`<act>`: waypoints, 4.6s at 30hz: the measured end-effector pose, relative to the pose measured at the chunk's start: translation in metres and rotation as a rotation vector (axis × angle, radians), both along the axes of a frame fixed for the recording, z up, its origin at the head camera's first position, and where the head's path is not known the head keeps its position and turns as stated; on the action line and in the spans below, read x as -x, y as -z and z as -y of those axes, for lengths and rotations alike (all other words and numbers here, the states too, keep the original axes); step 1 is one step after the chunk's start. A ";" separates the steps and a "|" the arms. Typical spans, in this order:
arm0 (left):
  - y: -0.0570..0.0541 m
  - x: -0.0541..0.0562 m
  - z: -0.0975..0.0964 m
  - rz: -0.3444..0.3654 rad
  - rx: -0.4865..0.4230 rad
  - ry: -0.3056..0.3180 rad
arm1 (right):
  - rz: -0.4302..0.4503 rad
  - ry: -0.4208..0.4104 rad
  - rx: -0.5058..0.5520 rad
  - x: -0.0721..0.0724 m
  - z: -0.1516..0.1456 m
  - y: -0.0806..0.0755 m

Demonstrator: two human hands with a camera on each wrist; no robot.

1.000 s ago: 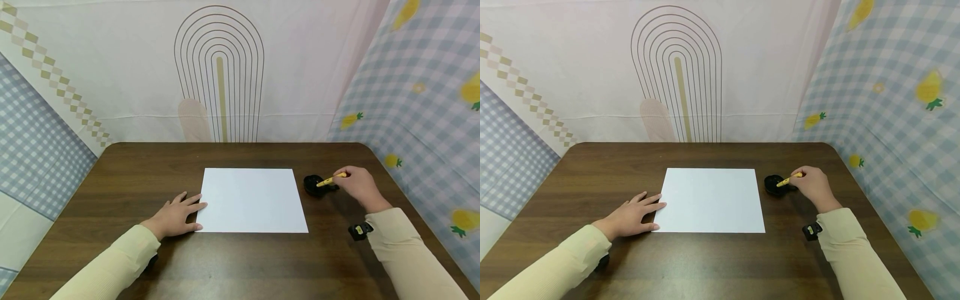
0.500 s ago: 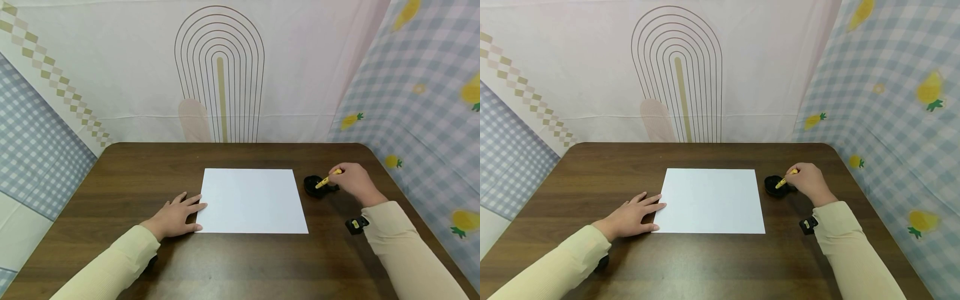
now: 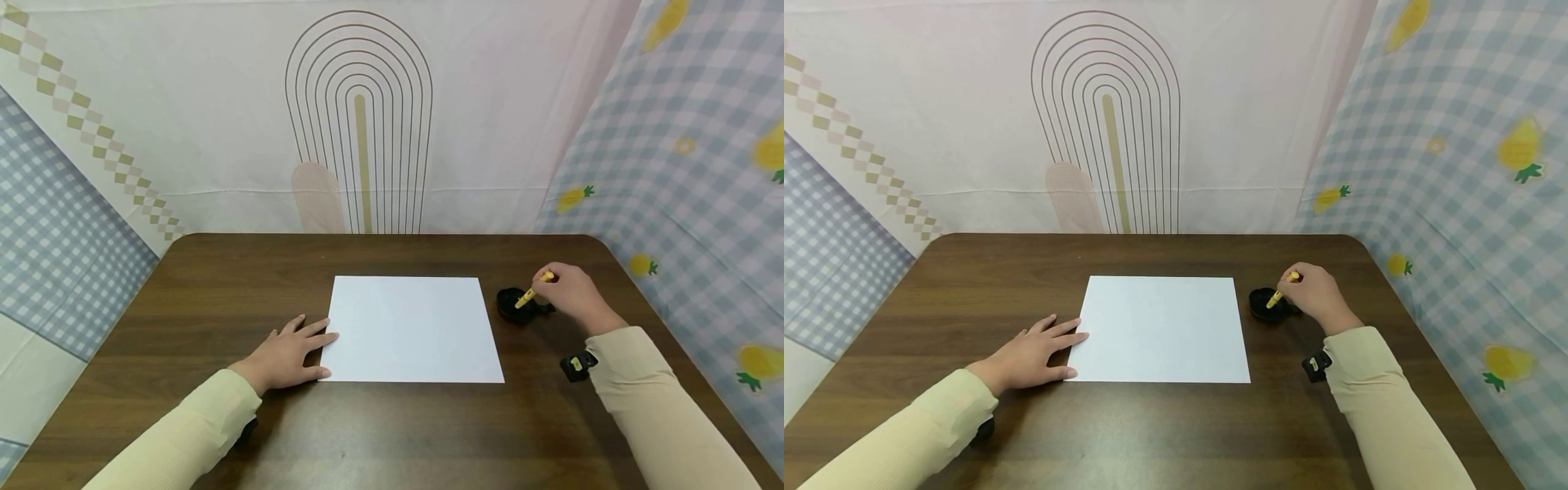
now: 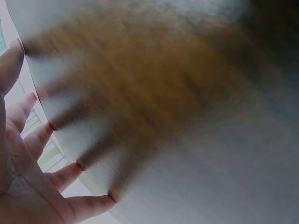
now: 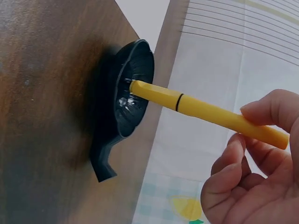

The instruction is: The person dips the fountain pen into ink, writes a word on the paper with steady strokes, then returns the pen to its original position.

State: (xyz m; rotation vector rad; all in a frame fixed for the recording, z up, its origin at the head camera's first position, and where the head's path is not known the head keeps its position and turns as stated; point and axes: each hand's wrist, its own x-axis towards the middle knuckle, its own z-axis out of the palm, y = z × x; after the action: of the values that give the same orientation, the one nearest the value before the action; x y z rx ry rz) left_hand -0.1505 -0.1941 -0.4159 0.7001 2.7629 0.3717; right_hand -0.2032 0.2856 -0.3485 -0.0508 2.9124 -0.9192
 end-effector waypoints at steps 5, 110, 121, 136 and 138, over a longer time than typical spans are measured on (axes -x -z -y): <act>0.000 0.000 0.000 -0.003 0.001 0.000 | -0.029 -0.002 0.012 0.001 -0.002 0.004; -0.004 0.000 -0.006 0.021 -0.002 -0.015 | 0.072 0.273 0.573 0.018 0.113 0.039; -0.005 0.000 -0.007 0.019 0.009 -0.022 | 0.111 0.271 0.571 0.020 0.130 0.044; -0.004 0.000 -0.007 0.010 0.019 -0.017 | 0.104 0.253 0.574 0.023 0.152 0.047; -0.005 -0.001 -0.007 0.013 0.018 -0.016 | 0.105 0.251 0.559 0.024 0.155 0.047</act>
State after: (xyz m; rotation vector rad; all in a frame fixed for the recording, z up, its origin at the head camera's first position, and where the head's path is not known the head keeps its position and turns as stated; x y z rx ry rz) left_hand -0.1498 -0.1866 -0.4113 0.6688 2.7578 0.3526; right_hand -0.2271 0.1309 -0.3957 0.3205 2.5108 -1.6895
